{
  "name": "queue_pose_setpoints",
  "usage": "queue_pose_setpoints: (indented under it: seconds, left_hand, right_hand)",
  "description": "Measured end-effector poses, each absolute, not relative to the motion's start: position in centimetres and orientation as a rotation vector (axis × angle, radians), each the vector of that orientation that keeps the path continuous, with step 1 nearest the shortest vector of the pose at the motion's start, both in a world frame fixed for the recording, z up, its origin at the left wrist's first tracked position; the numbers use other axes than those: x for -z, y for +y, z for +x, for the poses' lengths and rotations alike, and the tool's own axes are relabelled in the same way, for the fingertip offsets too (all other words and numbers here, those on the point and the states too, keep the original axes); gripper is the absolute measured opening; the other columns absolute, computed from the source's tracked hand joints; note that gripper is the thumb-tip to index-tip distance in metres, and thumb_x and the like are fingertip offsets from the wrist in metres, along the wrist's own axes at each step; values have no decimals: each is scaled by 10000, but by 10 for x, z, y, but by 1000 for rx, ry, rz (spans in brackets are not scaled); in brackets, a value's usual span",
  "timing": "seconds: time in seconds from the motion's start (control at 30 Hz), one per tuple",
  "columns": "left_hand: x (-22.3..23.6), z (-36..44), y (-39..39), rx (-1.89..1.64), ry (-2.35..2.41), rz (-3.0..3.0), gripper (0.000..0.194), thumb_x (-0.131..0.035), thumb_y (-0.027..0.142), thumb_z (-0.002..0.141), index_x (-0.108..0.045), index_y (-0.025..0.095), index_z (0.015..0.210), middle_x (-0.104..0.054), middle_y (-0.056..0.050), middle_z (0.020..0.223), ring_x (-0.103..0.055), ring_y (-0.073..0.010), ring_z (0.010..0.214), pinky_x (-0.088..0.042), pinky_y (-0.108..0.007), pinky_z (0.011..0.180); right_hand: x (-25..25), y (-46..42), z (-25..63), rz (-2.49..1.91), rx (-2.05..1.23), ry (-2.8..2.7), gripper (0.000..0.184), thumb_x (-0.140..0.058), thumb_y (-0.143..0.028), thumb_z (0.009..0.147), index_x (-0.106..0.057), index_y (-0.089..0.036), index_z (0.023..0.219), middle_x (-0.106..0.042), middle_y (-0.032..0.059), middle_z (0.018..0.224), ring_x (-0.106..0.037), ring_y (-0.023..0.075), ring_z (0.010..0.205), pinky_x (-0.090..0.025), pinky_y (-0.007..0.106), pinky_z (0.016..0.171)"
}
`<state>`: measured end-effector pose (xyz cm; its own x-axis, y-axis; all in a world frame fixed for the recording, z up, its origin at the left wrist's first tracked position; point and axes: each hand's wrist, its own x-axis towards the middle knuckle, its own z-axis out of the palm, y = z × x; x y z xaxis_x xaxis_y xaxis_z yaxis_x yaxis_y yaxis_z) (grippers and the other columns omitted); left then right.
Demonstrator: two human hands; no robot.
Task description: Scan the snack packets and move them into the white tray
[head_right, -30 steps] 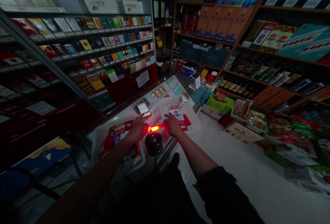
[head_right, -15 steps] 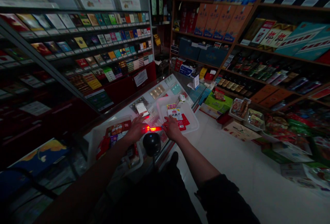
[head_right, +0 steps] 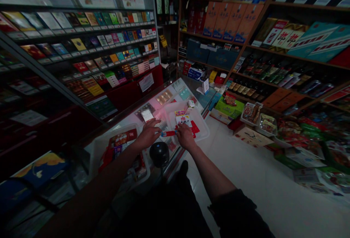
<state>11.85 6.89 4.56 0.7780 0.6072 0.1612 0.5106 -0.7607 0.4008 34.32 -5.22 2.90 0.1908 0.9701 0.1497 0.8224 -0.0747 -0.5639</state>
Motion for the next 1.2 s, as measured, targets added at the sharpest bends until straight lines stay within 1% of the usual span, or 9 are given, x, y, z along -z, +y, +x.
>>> queue_pose_setpoints:
  seconds: [0.17, 0.23, 0.37, 0.47, 0.63, 0.7, 0.9, 1.07, 1.2]
  left_hand:
    - [-61, 146, 66, -329, 786, 2686, 213, -636, 235, 919, -825, 241, 1017, -567, -84, 1551, -375, -361, 1539, -283, -593, 1275]
    - [-69, 158, 62, -272, 765, 2705, 207, -641, 228, 918, -828, 230, 1007, -555, -97, 1560, -373, -377, 1536, -287, -607, 1265]
    - [-79, 180, 54, -199, 713, 2746, 227, -621, 219, 932, -828, 241, 1021, -557, -95, 1552, -363, -382, 1539, -300, -617, 1250]
    - [-80, 191, 50, -147, 698, 2741, 224, -638, 251, 934, -826, 259, 1057, -551, -86, 1561, -373, -381, 1534, -303, -610, 1249]
    - [-83, 194, 45, -115, 700, 2707, 233, -638, 277, 938, -818, 250, 1084, -556, -91, 1559, -393, -377, 1521, -300, -611, 1254]
    - [-86, 190, 43, -121, 710, 2687, 240, -633, 268, 939, -817, 248, 1093, -557, -91, 1558, -397, -371, 1521, -299, -595, 1261]
    - [-96, 167, 31, -210, 767, 2632, 211, -672, 293, 928, -812, 253, 1082, -580, -85, 1538, -427, -349, 1504, -312, -576, 1267]
    - [-95, 132, 23, -305, 838, 2578, 193, -680, 282, 925, -799, 236, 1069, -591, -105, 1529, -451, -346, 1491, -312, -594, 1265]
    - [-90, 91, 15, -475, 918, 2533, 173, -685, 262, 912, -785, 226, 1049, -621, -105, 1496, -485, -326, 1465, -348, -573, 1249]
  right_hand:
    - [-25, -58, 361, -2031, -338, -1614, 308, -579, -140, 957, -754, -153, 1210, -664, 166, 1433, -552, 282, 1398, -385, 490, 1231]
    - [-23, -60, 370, -2060, -329, -1606, 331, -569, -127, 956, -748, -141, 1234, -658, 172, 1440, -550, 279, 1401, -378, 468, 1237]
    - [-23, -66, 384, -2149, -308, -1562, 273, -566, -110, 946, -775, -119, 1122, -669, 188, 1413, -574, 277, 1369, -390, 410, 1221]
    - [-24, -70, 390, -2215, -304, -1532, 272, -572, -108, 938, -773, -113, 1121, -684, 196, 1377, -593, 276, 1332, -395, 398, 1201]
    - [-24, -75, 391, -2194, -303, -1521, 252, -548, -139, 952, -789, -133, 1025, -745, 160, 1196, -648, 252, 1186, -446, 370, 1118]
    - [-22, -76, 390, -2186, -277, -1496, 241, -562, -150, 940, -791, -139, 1016, -740, 161, 1209, -648, 257, 1189, -451, 380, 1114]
    - [-21, -68, 375, -2100, -246, -1476, 216, -619, -189, 924, -797, -167, 1046, -710, 171, 1316, -616, 292, 1291, -437, 462, 1160]
    - [-35, -56, 348, -1953, -254, -1557, 212, -604, -200, 935, -794, -168, 1023, -693, 175, 1345, -598, 305, 1323, -436, 495, 1165]
    - [-50, -45, 320, -1845, -263, -1601, 180, -627, -206, 930, -788, -175, 1006, -681, 176, 1367, -594, 312, 1331, -448, 510, 1155]
